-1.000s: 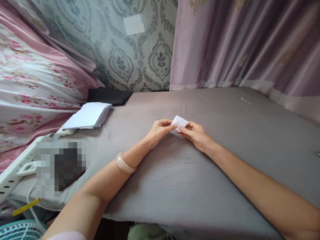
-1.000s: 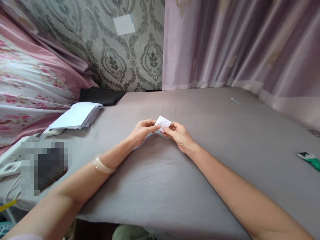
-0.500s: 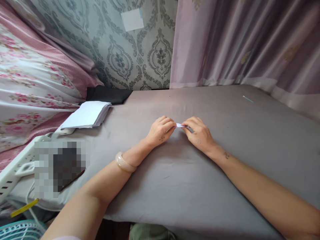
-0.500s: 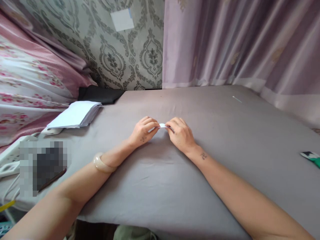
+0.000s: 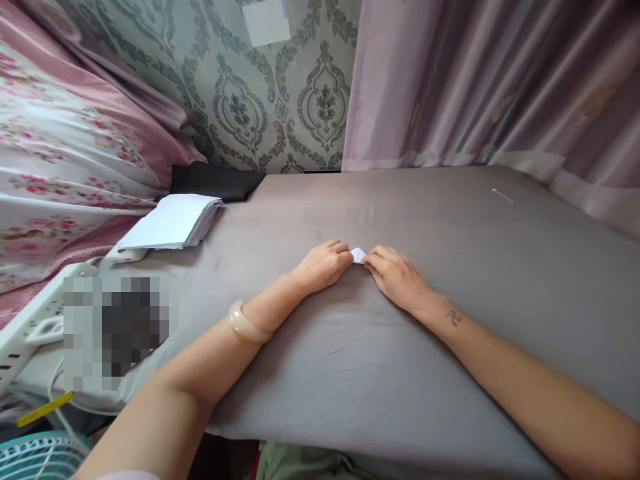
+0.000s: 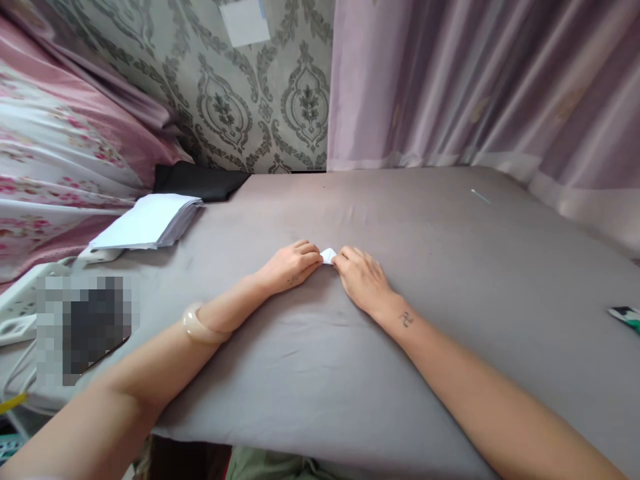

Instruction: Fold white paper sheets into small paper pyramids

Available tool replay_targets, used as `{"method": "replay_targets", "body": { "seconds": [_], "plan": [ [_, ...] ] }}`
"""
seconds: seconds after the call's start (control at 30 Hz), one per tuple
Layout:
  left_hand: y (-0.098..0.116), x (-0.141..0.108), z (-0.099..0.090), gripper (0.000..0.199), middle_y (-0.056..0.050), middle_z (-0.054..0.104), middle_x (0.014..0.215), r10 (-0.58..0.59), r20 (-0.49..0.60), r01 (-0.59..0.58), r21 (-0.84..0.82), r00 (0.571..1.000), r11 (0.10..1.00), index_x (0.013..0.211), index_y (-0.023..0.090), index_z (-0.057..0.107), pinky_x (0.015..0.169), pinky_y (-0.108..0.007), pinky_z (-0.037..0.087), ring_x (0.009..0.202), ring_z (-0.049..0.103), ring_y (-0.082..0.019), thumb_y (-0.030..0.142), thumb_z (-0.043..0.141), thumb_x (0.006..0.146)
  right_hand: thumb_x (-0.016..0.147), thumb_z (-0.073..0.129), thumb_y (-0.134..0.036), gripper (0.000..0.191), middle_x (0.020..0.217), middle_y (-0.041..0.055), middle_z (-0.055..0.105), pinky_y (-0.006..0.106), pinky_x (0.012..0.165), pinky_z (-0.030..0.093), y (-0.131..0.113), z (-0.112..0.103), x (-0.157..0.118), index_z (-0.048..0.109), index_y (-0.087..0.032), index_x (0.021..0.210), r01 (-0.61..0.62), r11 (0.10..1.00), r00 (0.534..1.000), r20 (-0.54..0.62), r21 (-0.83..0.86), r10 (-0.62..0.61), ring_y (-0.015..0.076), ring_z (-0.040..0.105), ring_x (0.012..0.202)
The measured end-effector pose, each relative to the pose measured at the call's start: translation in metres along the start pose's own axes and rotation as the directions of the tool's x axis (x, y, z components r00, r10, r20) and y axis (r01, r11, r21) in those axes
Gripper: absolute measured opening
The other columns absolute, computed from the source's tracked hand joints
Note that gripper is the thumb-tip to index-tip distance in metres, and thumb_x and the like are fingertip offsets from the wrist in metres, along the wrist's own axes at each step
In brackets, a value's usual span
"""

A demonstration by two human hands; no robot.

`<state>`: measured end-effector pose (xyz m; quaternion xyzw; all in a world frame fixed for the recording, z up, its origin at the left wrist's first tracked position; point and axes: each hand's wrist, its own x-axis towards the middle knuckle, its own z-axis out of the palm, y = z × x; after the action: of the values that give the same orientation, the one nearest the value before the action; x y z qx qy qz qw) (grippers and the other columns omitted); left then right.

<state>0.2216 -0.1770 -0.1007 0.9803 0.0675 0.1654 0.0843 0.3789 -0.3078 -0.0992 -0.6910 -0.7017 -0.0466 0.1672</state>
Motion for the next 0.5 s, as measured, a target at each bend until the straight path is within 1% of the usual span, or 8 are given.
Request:
{"method": "replay_targets", "body": {
  "seconds": [0.07,0.13,0.2,0.27,0.37,0.43,0.5],
  "plan": [
    [-0.002,-0.001,-0.001,0.028,-0.011,0.065,0.098,-0.071,0.003,0.070,-0.140,0.998,0.988,0.094,0.016,0.069,0.084,-0.032,0.044,0.092,0.057,-0.021,0.028,0.043,0.095,0.094,0.046,-0.027,0.024,0.099,0.0073,0.065,0.033,0.072,0.042,0.003,0.001,-0.001,0.069,-0.023,0.097,-0.088,0.983,0.996,0.032,0.160,0.084,0.0209,0.059,0.089],
    [-0.004,0.000,-0.002,0.023,-0.009,0.066,0.094,-0.190,0.009,0.186,-0.265,0.982,0.946,0.090,0.017,0.071,0.083,-0.030,0.046,0.087,0.059,-0.019,0.030,0.052,0.092,0.093,0.050,-0.031,0.022,0.099,0.0060,0.064,0.032,0.074,0.044,0.007,0.001,0.001,0.071,-0.024,0.094,-0.167,0.948,0.986,0.044,0.270,0.161,0.0191,0.060,0.086],
    [-0.006,0.001,-0.004,0.020,-0.007,0.065,0.089,-0.324,0.032,0.314,-0.347,0.946,0.884,0.084,0.017,0.072,0.078,-0.028,0.047,0.079,0.059,-0.016,0.032,0.059,0.087,0.090,0.054,-0.032,0.021,0.096,0.0053,0.064,0.031,0.077,0.044,0.011,0.000,0.003,0.072,-0.023,0.089,-0.238,0.911,0.971,0.048,0.338,0.236,0.0176,0.060,0.084],
    [-0.008,0.002,-0.004,0.021,-0.006,0.065,0.085,-0.419,0.058,0.407,-0.393,0.906,0.825,0.081,0.016,0.072,0.072,-0.026,0.047,0.073,0.058,-0.015,0.035,0.063,0.083,0.088,0.056,-0.033,0.020,0.094,0.0048,0.064,0.031,0.078,0.044,0.013,0.000,0.005,0.073,-0.022,0.084,-0.297,0.876,0.953,0.065,0.381,0.295,0.0165,0.059,0.083],
    [-0.011,0.003,-0.004,0.023,-0.005,0.065,0.082,-0.485,0.094,0.474,-0.435,0.869,0.765,0.081,0.015,0.073,0.066,-0.025,0.045,0.069,0.057,-0.013,0.037,0.064,0.082,0.087,0.056,-0.033,0.022,0.093,0.0044,0.064,0.030,0.077,0.044,0.014,-0.001,0.009,0.072,-0.021,0.078,-0.365,0.841,0.929,0.099,0.399,0.356,0.0152,0.058,0.079],
    [-0.012,0.003,-0.004,0.023,-0.005,0.065,0.080,-0.500,0.104,0.490,-0.443,0.860,0.750,0.081,0.015,0.072,0.064,-0.024,0.044,0.067,0.056,-0.013,0.036,0.063,0.082,0.086,0.056,-0.033,0.022,0.094,0.0045,0.064,0.030,0.077,0.044,0.013,-0.001,0.010,0.071,-0.021,0.076,-0.395,0.832,0.917,0.107,0.390,0.385,0.0148,0.058,0.078],
    [-0.011,0.004,-0.004,0.022,-0.005,0.064,0.081,-0.500,0.102,0.491,-0.436,0.860,0.754,0.080,0.014,0.072,0.064,-0.024,0.044,0.067,0.055,-0.013,0.034,0.063,0.082,0.085,0.056,-0.033,0.021,0.095,0.0046,0.064,0.030,0.077,0.044,0.011,0.000,0.012,0.069,-0.020,0.073,-0.412,0.833,0.909,0.104,0.369,0.404,0.0149,0.058,0.078]
  ]
}}
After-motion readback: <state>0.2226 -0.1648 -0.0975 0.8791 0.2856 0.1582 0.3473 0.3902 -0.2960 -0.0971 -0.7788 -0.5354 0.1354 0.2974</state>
